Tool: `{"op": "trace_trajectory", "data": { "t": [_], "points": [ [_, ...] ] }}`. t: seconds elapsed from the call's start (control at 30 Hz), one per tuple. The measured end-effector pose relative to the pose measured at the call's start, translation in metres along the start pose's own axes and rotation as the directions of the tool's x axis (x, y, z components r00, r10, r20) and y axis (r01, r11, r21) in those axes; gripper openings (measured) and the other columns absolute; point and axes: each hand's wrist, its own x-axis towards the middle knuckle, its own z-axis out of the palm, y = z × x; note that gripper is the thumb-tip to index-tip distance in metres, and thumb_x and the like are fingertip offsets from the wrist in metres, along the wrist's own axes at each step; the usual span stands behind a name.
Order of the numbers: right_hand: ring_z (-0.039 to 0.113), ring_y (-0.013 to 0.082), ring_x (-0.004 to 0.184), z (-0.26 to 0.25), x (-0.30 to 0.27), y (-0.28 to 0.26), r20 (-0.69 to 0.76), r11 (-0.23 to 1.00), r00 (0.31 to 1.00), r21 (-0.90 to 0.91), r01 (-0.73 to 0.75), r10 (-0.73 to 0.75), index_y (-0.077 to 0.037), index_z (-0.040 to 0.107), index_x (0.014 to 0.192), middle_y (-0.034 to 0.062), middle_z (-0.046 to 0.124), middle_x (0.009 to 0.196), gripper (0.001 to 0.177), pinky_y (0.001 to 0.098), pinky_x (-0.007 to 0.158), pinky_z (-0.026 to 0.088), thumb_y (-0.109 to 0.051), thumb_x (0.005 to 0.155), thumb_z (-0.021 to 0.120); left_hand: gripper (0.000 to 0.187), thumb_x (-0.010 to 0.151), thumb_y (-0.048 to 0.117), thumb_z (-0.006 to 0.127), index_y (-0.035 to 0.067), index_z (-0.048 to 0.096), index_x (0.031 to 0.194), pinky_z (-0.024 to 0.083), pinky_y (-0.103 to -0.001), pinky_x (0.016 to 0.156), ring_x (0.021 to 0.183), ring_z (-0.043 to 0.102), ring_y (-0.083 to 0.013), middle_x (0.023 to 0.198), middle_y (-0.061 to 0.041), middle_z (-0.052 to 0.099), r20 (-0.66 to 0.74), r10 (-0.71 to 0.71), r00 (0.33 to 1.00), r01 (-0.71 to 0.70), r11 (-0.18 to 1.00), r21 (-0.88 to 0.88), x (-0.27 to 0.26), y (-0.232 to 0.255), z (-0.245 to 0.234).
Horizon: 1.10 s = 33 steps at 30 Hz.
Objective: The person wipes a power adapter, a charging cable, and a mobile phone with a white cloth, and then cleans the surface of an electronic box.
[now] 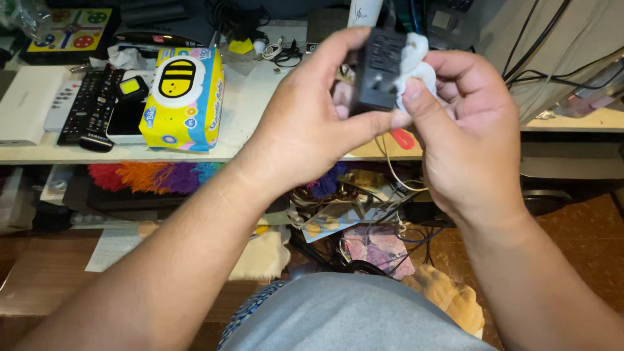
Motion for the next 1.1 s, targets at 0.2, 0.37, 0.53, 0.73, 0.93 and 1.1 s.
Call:
{"op": "trace_trajectory", "data": {
  "t": [0.2, 0.37, 0.53, 0.73, 0.93, 1.1],
  "points": [
    [0.069, 0.0137, 0.102, -0.003, -0.008, 0.004, -0.101, 0.998, 0.993, -0.02, -0.057, 0.055, 0.001, 0.061, 0.128, 0.0102, 0.07, 0.116, 0.02, 0.0289, 0.097, 0.058, -0.004, 0.109, 0.068, 0.087, 0.077, 0.029, 0.095, 0.004, 0.049, 0.146, 0.065, -0.027, 0.084, 0.102, 0.072, -0.0121, 0.12, -0.007, 0.072, 0.05, -0.175, 0.983, 0.173, 0.984, 0.038, -0.003, -0.005, 0.005],
    [0.07, 0.0134, 0.098, -0.001, -0.008, 0.008, -0.082, 0.995, 0.992, -0.01, -0.099, 0.097, 0.0, 0.06, 0.122, 0.0099, 0.071, 0.112, 0.018, 0.0291, 0.092, 0.059, -0.004, 0.105, 0.066, 0.082, 0.076, 0.027, 0.097, 0.003, 0.055, 0.142, 0.065, -0.029, 0.086, 0.11, 0.067, -0.0184, 0.125, -0.014, 0.063, 0.0, -0.049, 0.999, 0.049, 0.985, 0.167, -0.012, -0.001, 0.002],
    [0.069, 0.0121, 0.1, 0.008, -0.012, 0.012, -0.154, 0.995, 0.986, -0.072, -0.069, 0.058, -0.001, 0.06, 0.121, 0.008, 0.071, 0.112, 0.019, 0.0269, 0.092, 0.059, -0.006, 0.104, 0.065, 0.068, 0.079, 0.025, 0.093, 0.003, 0.061, 0.134, 0.057, -0.027, 0.088, 0.106, 0.068, -0.018, 0.122, -0.012, 0.065, 0.008, -0.135, 0.991, 0.132, 0.975, 0.181, -0.015, -0.001, 0.004],
    [0.061, 0.0092, 0.108, 0.009, -0.021, 0.003, 0.074, 0.782, 0.958, -0.562, 0.269, -0.277, 0.001, 0.067, 0.124, 0.0042, 0.063, 0.119, 0.017, 0.0208, 0.096, 0.049, -0.004, 0.108, 0.069, 0.054, 0.099, 0.013, 0.071, 0.002, 0.05, 0.147, 0.057, -0.023, 0.086, 0.099, 0.064, -0.0073, 0.117, 0.0, 0.067, 0.099, -0.244, 0.965, 0.263, 0.88, -0.396, -0.01, -0.009, 0.008],
    [0.06, 0.0092, 0.1, 0.012, 0.002, -0.014, -0.131, 0.847, 0.968, -0.518, 0.116, -0.212, -0.002, 0.069, 0.123, 0.0027, 0.061, 0.114, 0.021, 0.0215, 0.087, 0.05, -0.01, 0.105, 0.074, 0.045, 0.103, 0.011, 0.066, 0.0, 0.052, 0.145, 0.06, -0.027, 0.088, 0.1, 0.068, -0.0104, 0.114, -0.005, 0.069, 0.122, -0.224, 0.967, 0.255, 0.844, -0.471, 0.001, -0.01, 0.009],
    [0.062, 0.0129, 0.107, 0.024, -0.004, -0.027, 0.098, 0.573, 0.912, -0.75, 0.33, -0.398, 0.0, 0.07, 0.113, 0.0058, 0.063, 0.114, 0.019, 0.025, 0.094, 0.051, -0.003, 0.097, 0.079, 0.046, 0.103, 0.013, 0.064, 0.001, 0.05, 0.145, 0.059, -0.027, 0.088, 0.101, 0.068, -0.0098, 0.116, -0.003, 0.07, 0.102, -0.242, 0.965, 0.258, 0.806, -0.533, 0.007, -0.011, 0.003]
  ]
}}
